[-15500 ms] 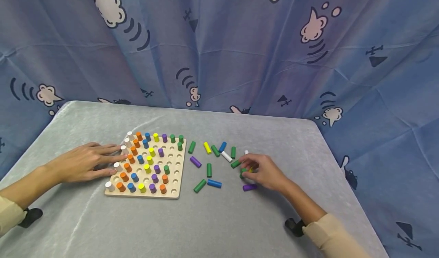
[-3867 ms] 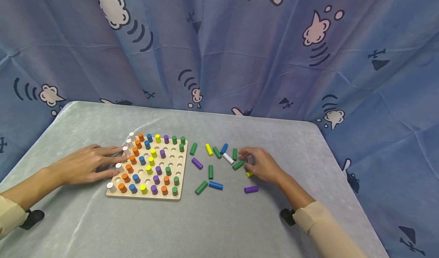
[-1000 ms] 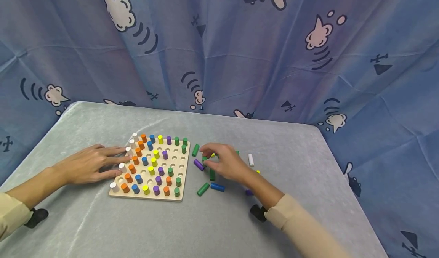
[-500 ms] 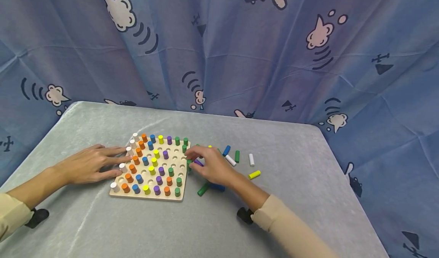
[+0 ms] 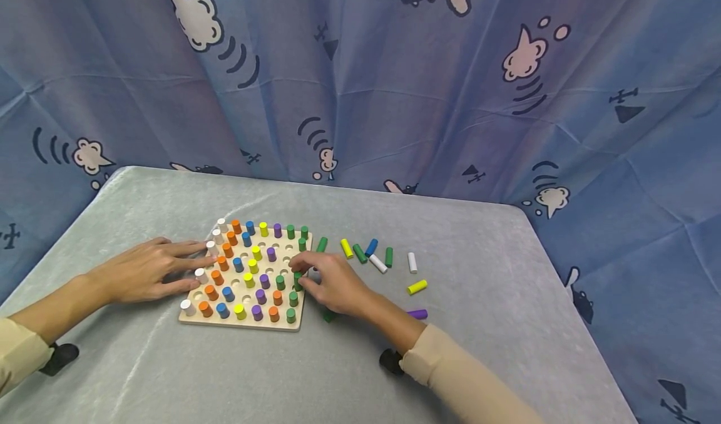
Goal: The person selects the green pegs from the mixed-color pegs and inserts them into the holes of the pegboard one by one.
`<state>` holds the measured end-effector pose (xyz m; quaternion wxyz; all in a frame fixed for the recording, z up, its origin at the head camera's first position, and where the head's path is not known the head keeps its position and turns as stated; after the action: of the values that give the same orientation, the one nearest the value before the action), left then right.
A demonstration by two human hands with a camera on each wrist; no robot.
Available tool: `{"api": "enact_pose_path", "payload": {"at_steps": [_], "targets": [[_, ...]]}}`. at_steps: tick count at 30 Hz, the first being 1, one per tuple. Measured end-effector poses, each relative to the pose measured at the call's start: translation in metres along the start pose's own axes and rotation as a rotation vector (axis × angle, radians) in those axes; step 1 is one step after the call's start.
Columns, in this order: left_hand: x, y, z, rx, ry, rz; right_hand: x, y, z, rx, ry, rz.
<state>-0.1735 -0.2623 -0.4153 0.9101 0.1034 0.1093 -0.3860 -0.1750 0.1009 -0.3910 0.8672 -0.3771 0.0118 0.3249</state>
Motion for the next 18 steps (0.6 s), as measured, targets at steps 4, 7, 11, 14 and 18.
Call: {"api": "enact_pose_path", "payload": {"at_steps": [4, 7, 11, 14, 18], "targets": [[0.0002, 0.0002, -0.0003, -0.002, 0.002, -0.001, -0.0014, -0.0017, -0.0011, 0.004, 0.002, 0.005], [0.0003, 0.0002, -0.0007, -0.006, 0.005, -0.007, -0.0023, -0.0022, -0.0026, 0.004, -0.001, 0.021], [0.0003, -0.0001, -0.0011, -0.003, 0.014, -0.013, -0.0027, -0.0019, -0.0052, 0.014, -0.017, 0.043], [0.0008, -0.0006, -0.0015, -0.001, 0.014, -0.013, -0.0024, -0.0012, -0.0065, 0.019, -0.034, 0.042], [0.0014, -0.001, -0.0023, -0.003, 0.006, -0.008, -0.0001, 0.0, -0.0041, 0.014, -0.047, -0.003]]}}
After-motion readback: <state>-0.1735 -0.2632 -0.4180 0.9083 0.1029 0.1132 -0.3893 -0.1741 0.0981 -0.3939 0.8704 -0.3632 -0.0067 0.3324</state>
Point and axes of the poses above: each hand's wrist, its own x-axis away from the middle knuckle, its own z-axis out of the back of the hand, y = z × x, the point moved 1 cm from there along -x, towards the middle knuckle, and after that the axes turned 10 degrees about y, right-handed, at the moved point
